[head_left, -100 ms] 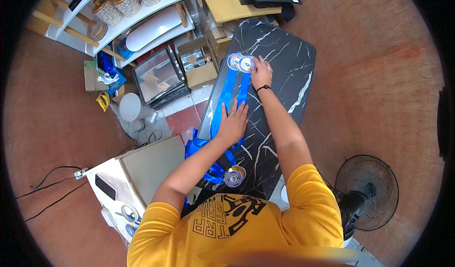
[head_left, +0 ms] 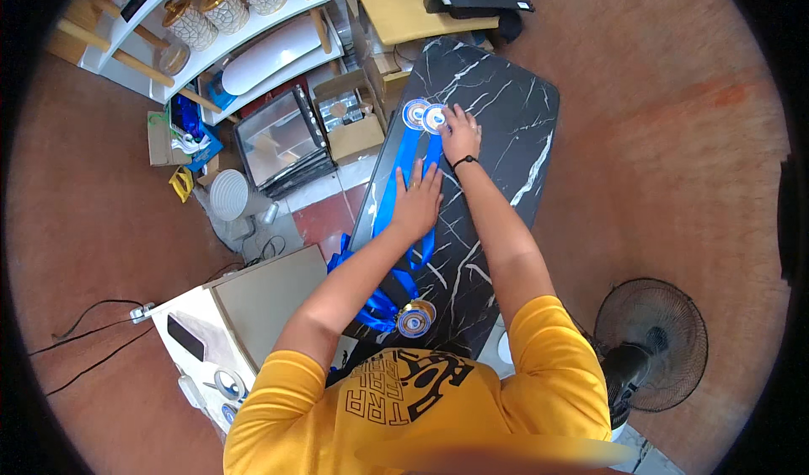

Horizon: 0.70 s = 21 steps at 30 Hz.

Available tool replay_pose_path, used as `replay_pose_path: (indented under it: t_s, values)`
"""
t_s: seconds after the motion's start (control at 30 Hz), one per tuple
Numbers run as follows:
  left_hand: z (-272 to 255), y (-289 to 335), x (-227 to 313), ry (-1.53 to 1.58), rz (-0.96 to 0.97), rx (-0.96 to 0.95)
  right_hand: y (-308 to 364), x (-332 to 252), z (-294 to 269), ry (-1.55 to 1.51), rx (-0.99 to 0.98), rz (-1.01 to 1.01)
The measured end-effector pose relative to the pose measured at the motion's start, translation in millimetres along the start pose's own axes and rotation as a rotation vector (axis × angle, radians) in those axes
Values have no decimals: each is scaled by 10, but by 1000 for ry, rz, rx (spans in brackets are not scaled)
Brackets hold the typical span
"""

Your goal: The person assembles medals by attaching blue ribbons to round medal blanks on a marble-patterned table. They handle multiple ribbons and medal blanks, threading the ribbon through the medal and arranging them on the table.

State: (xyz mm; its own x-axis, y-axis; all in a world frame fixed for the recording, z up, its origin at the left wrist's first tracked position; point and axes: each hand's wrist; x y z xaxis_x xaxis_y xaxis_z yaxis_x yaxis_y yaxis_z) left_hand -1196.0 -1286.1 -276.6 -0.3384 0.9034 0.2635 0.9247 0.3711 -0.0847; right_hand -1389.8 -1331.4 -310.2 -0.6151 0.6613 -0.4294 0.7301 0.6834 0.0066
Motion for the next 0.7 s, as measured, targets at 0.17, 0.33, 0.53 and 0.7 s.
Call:
replay_pose_path:
  t_s: [0.17,0.33,0.53,0.7]
  values:
    - [196,-473,-325,-54,-66,-44,12,-21,-9,107,-31,-8]
    - [145,-581,-448,-59,-75,-205,-79,-17,-9,137,-35,-25]
    - [61,-568,-473,-61,-69,-260,-84,-13,-34,136,-49,-31]
    - [58,-553,-480,-40,-60,-229,-88,-12,-38,124,-41,-42]
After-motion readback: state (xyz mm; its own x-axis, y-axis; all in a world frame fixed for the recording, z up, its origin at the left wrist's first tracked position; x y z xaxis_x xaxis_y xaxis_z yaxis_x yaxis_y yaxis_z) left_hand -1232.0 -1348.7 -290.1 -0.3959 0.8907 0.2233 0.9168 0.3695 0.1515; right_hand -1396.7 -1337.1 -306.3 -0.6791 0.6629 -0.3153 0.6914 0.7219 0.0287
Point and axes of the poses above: each hand's wrist, its own y-axis away from the middle knuckle, its own z-axis out of the palm, x = y × z, and after that the axes turned 12 degrees about z, right-handed
